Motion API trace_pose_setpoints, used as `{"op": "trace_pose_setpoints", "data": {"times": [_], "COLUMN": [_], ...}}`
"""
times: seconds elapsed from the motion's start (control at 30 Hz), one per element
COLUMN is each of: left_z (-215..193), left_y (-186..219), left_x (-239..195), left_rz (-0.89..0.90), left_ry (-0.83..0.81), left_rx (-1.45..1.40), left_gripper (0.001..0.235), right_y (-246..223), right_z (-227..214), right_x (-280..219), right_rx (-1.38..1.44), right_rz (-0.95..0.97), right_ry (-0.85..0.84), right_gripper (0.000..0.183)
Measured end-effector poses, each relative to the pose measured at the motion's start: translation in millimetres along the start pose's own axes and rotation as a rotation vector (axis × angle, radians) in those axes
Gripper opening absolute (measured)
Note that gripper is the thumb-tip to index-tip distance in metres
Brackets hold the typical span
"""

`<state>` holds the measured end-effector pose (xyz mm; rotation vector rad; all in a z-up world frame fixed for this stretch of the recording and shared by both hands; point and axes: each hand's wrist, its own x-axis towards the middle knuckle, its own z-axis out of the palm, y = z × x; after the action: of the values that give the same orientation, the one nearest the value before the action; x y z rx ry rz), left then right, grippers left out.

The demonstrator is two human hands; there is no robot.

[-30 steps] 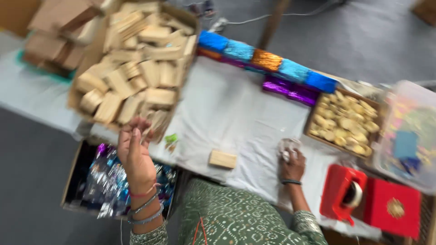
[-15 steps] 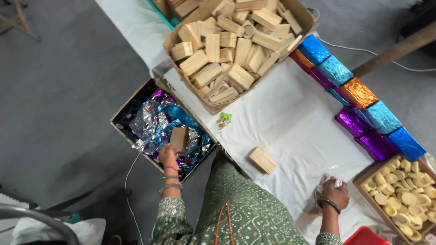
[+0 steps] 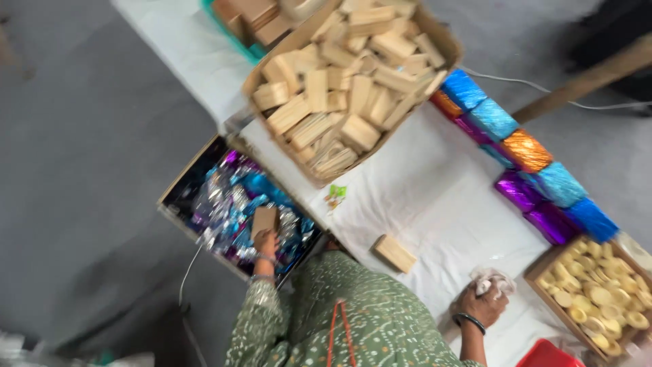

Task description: Wrapping wooden blocks in decorative paper and cleaning other wooden items with a cloth.

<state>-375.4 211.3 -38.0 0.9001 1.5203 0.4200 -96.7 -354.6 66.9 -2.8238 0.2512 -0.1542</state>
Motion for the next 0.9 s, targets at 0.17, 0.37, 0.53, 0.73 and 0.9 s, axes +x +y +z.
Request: {"op": "trace_pose_setpoints", "data": {"times": [0.17,0.37,0.53,0.73,0.9], "left_z": [33,75,125,208,268], "left_y": [24,113,217,327,353], "left_x": [7,-40,-104,-118,-19], "left_rz": [0.032,0.287,0.689,1.018,1.130], "left_ry": [-0.129,-0.261,-0.922,-0.614,-0.316], "left_rx": [0.040,0.448,0.558,0.455,0.434], "left_gripper": [0.020,0.042,0.024,0.025,0.029], "right_y": [-6,-19,-21,-22,-17], "right_z": [-7,-12,-10,-3,3], "right_x": [-12,-21,-20,-28,-36], "right_rx": [-0.057,-0.031,-0.049,-0.104,-0.129], "right_rz": [0.034,0.076,0.103,0.125,0.104], "right_ry": [0.118,0.050,0.044,0.035,0.062], "right_gripper": [0.064,0.060,0.063,0.068,0.073]}}
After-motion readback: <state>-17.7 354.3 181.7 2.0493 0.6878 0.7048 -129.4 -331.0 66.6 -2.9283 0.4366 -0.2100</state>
